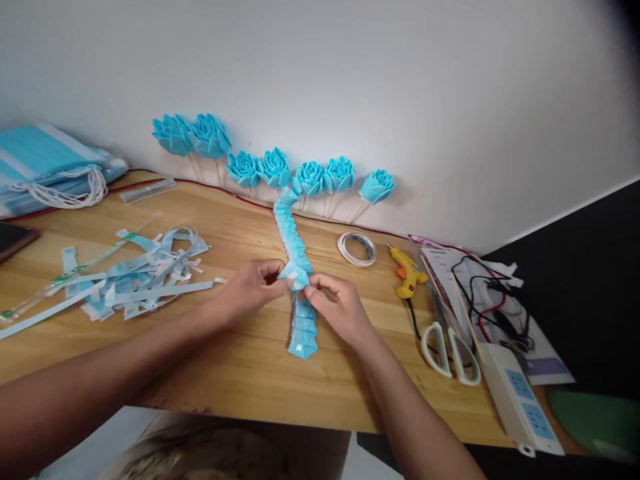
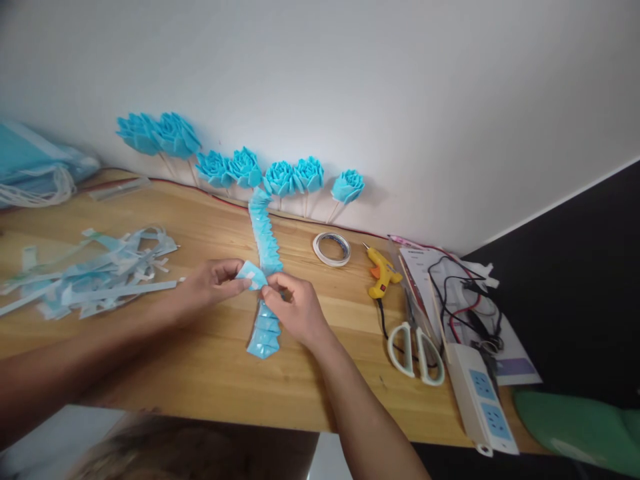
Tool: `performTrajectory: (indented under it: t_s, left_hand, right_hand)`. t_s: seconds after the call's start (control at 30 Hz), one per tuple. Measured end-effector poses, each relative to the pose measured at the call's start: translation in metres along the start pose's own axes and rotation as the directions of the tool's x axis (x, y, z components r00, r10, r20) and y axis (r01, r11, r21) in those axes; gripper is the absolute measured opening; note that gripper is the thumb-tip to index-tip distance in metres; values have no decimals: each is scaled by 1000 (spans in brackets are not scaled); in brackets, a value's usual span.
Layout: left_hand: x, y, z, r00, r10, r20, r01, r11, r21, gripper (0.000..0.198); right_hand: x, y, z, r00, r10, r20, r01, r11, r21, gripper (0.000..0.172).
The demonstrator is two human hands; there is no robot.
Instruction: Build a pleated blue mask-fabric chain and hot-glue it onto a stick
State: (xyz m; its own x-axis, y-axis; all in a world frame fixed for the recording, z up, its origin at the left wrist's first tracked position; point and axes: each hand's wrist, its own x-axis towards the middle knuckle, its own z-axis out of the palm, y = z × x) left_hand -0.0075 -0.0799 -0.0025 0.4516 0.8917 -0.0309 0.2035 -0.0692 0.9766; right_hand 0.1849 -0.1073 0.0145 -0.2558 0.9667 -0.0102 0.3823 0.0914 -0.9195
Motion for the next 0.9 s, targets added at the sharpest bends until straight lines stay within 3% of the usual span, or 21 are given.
performTrajectory:
  t_s: [0.17, 0.27, 0.33, 0.53, 0.73, 0.9]
  left_hand:
    - [2, 1, 0, 997, 55, -56, -55, 998, -5, 28]
    - [-1, 6, 1, 961, 150, -233, -152, 988, 10, 24]
    - [-4, 10, 2, 918, 241, -315, -210, 969, 130, 20]
    - [-8, 9, 7, 878, 451, -158, -345, 827, 444, 14]
    - [-6, 4, 7, 873, 468, -138, -346, 793, 501, 14]
    - [-8, 6, 7, 875, 469, -123, -349, 785, 511, 14]
  right_hand:
    - [0, 0, 1, 996, -30, -83, 30, 1000, -5, 20]
    - [1, 0, 2, 983, -70, -171, 66, 997, -27, 21]
    - [1, 0, 2, 973, -88, -214, 79, 995, -53, 20]
    - [0, -1, 6, 968, -116, -224, 95, 990, -100, 20]
    - [-1, 1, 8, 963, -170, -211, 136, 977, -167, 20]
    - [1, 7, 10, 926, -312, -211, 228, 911, -345, 18]
